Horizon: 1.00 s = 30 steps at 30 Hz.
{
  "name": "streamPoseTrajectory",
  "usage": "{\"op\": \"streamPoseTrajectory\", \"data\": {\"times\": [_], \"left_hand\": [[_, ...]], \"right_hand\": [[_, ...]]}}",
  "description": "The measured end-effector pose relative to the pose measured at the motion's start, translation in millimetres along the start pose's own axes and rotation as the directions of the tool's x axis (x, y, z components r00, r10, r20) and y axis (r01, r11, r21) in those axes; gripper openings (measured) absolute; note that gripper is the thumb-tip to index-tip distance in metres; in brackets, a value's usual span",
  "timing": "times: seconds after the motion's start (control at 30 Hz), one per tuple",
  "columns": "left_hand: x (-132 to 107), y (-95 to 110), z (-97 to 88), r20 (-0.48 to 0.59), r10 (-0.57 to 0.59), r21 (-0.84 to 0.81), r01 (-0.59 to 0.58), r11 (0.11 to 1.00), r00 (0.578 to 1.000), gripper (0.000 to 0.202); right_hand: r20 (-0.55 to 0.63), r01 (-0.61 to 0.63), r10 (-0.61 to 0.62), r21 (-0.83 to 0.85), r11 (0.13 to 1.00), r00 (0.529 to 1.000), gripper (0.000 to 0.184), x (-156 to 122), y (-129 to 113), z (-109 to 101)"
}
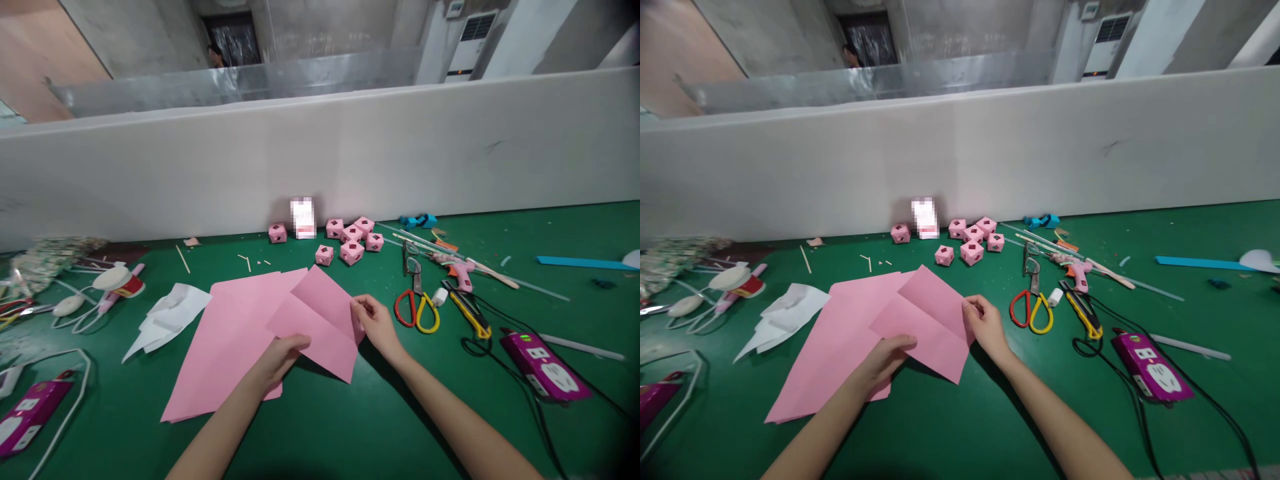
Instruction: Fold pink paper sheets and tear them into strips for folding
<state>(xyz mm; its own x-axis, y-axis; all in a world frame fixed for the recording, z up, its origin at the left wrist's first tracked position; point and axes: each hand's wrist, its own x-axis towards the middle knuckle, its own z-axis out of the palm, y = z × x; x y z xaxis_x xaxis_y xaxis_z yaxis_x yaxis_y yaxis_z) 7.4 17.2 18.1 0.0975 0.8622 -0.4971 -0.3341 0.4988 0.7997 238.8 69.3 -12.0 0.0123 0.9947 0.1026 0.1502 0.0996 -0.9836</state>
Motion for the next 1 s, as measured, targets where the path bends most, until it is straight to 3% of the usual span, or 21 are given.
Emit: {"op": "streamPoseTrajectory", "data": {"times": [0.1,0.23,0.33,0.4,0.53,0.67,0.8,1.0], "left_hand": [[-2,0,1.5,0.064,-0.044,0.012,0.043,0.999,0.997,0.023],[-1,-1,3.3,0.157,0.021,-0.033,-0.016,0.999,0.987,0.028],[0,0,4.9,0.171,0.018,-0.029,-0.013,0.999,0.985,0.028],[-1,1,6.9,0.175,0.019,-0.036,-0.013,0.999,0.984,0.027],[-3,4,10.8,0.189,-0.011,-0.025,0.016,1.0,0.982,0.024],[-3,3,10.1,0.162,0.022,-0.017,-0.02,1.0,0.987,0.027],[-2,1,8.9,0.133,0.009,0.0,-0.009,1.0,0.991,0.029],[-4,3,10.3,0.129,-0.027,0.023,0.024,0.999,0.991,0.02]], "right_hand": [[-0.012,0.004,-0.004,-0.015,1.0,1.0,0.039,3,2,-3],[-0.021,0.024,-0.025,-0.056,0.998,0.999,0.038,4,2,-6],[-0.031,0.041,-0.044,-0.092,0.995,0.999,0.036,3,1,-6],[-0.061,0.107,-0.12,-0.189,0.976,0.991,0.034,1,1,-6],[-0.047,0.317,-0.395,-0.511,0.799,0.918,0.026,-3,-3,-6],[0.051,0.427,-0.545,-0.684,0.592,0.837,0.02,-13,-14,-2],[0.158,0.489,-0.574,-0.726,0.483,0.803,0.024,-22,-22,4],[0.28,0.535,-0.534,-0.738,0.412,0.798,0.048,-27,-23,7]]}}
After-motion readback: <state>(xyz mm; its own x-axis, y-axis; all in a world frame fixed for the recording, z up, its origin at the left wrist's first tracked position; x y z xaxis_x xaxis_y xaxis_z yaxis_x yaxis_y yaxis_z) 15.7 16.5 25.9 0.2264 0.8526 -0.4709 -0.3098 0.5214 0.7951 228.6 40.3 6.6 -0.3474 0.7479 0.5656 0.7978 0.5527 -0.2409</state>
